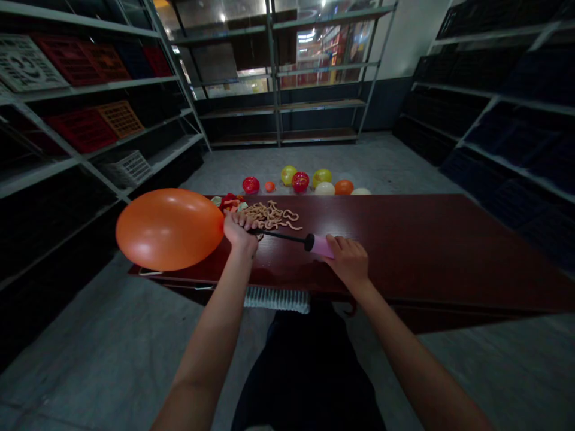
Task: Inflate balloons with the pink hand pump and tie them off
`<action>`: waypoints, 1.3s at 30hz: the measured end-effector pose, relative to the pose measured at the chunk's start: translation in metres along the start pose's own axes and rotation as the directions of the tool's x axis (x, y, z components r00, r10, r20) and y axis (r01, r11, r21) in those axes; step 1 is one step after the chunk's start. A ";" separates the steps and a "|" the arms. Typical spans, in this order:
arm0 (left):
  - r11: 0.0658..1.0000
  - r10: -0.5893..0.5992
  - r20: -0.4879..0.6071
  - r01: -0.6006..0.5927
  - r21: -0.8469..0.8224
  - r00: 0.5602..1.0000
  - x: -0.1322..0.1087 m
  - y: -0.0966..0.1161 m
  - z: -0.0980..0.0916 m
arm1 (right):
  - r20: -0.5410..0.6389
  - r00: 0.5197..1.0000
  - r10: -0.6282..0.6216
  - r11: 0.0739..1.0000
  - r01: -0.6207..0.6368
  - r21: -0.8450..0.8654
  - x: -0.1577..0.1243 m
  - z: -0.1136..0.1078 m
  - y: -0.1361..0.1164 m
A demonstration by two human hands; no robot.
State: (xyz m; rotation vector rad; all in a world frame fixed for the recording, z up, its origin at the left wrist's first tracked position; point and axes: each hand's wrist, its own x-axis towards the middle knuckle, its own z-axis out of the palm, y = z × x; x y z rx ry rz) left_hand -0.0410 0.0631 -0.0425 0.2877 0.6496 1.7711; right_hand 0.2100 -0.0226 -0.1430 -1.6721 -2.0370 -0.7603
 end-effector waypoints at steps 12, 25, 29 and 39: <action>0.991 -0.124 -0.030 0.122 -0.047 0.992 -0.033 -0.124 0.025 | -0.047 0.998 0.033 0.999 -0.034 -0.012 -0.004 0.006 0.006; 0.993 -0.111 0.064 0.108 0.044 0.992 -0.029 -0.049 0.015 | -0.054 0.996 -0.072 0.997 0.072 0.013 -0.005 0.002 0.006; 0.997 -0.081 0.065 0.080 0.016 0.995 -0.022 -0.003 0.003 | -0.024 0.991 -0.133 0.991 0.133 -0.023 -0.005 -0.001 0.006; 0.999 0.054 0.004 -0.054 -0.005 0.999 -0.014 0.026 0.002 | 0.046 0.997 -0.065 0.994 0.061 0.090 0.018 -0.023 -0.012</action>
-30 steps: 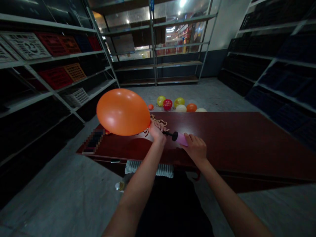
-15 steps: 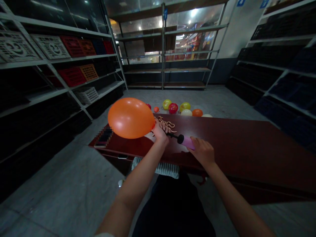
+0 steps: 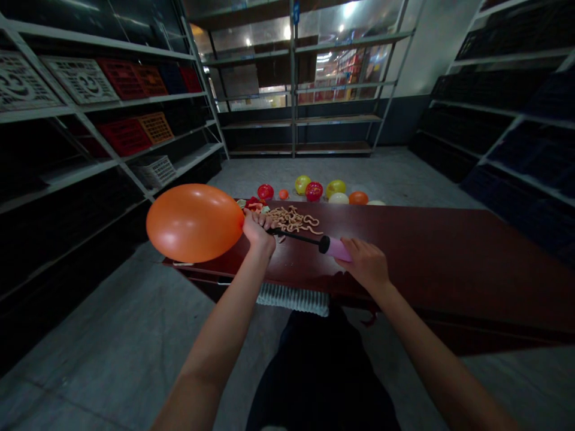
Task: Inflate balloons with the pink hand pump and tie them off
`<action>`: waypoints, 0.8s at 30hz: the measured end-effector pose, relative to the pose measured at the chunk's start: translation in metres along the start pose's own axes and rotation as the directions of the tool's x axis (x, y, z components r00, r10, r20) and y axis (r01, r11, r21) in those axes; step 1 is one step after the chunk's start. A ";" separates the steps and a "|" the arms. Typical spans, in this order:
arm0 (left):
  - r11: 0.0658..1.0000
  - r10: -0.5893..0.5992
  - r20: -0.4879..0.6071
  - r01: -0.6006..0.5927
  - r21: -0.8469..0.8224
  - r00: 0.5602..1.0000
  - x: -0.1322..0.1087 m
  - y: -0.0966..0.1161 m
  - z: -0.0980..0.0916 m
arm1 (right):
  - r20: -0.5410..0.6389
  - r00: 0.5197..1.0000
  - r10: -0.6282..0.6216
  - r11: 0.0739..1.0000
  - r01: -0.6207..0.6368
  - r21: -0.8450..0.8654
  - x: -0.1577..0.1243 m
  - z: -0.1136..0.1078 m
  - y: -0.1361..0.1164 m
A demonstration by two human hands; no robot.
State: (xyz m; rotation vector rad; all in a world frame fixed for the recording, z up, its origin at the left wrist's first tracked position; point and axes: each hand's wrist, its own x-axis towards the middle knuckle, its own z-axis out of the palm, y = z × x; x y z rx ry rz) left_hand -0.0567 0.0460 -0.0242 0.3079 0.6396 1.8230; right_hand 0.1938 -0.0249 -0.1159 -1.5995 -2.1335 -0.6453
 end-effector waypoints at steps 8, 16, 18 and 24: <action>0.998 -0.056 0.030 0.055 0.036 0.998 -0.026 -0.040 0.022 | 0.120 0.993 0.018 0.997 -0.028 0.077 0.033 -0.035 -0.033; 0.993 -0.111 -0.019 0.111 0.041 0.994 -0.028 -0.043 0.013 | 0.203 0.979 -0.033 0.998 0.021 0.061 0.041 -0.045 -0.047; 0.993 -0.106 -0.041 0.108 0.054 0.994 -0.027 -0.041 0.008 | 0.198 0.978 -0.069 0.996 0.055 0.076 0.040 -0.043 -0.048; 0.994 -0.101 -0.085 0.105 0.043 0.991 -0.029 -0.045 -0.010 | 0.206 0.965 -0.165 0.985 0.149 0.092 0.035 -0.029 -0.058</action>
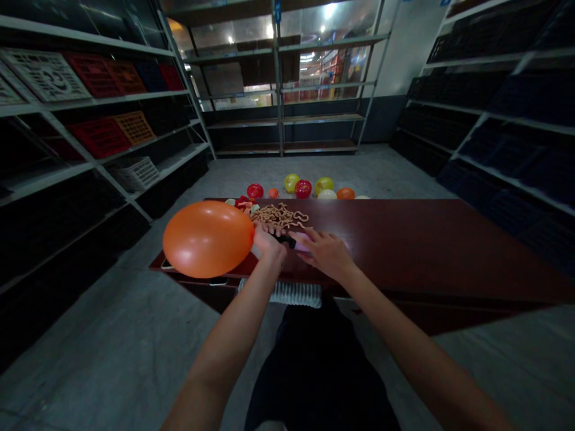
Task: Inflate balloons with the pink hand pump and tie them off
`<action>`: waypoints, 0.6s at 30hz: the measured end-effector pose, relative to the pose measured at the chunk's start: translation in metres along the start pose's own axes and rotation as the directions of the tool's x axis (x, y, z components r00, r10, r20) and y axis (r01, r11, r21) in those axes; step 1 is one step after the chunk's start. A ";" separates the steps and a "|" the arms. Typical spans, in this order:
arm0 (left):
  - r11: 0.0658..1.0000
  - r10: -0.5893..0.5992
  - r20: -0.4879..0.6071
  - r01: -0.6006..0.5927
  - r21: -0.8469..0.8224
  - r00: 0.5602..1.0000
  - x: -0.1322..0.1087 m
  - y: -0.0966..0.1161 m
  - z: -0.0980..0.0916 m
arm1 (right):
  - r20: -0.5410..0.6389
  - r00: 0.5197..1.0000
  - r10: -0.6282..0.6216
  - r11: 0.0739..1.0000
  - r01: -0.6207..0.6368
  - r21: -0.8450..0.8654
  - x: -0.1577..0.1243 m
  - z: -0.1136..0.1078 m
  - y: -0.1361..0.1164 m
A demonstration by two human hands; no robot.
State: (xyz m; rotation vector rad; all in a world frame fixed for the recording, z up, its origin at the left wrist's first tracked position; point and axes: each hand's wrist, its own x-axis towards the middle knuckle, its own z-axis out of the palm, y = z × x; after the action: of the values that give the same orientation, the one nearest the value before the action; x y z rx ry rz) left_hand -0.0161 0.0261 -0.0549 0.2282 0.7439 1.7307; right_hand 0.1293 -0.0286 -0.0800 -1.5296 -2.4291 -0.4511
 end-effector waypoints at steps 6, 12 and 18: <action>0.995 -0.089 0.003 0.089 -0.033 0.996 0.002 -0.004 -0.015 | 0.044 0.998 -0.040 0.999 0.041 -0.002 -0.003 0.017 -0.005; 0.992 -0.030 0.029 0.027 0.125 0.999 0.034 0.034 -0.029 | 0.080 0.994 0.072 0.997 -0.072 0.002 -0.022 0.026 0.029; 0.896 -0.121 0.096 0.067 0.440 0.988 0.054 0.055 -0.042 | 0.296 0.880 0.371 0.856 -0.448 0.259 0.001 0.034 0.070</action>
State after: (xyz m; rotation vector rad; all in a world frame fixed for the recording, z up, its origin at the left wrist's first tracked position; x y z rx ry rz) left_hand -0.0979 0.0544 -0.0677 0.5903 1.0302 1.4257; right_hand 0.1914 0.0134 -0.1021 -1.9636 -2.0915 0.2155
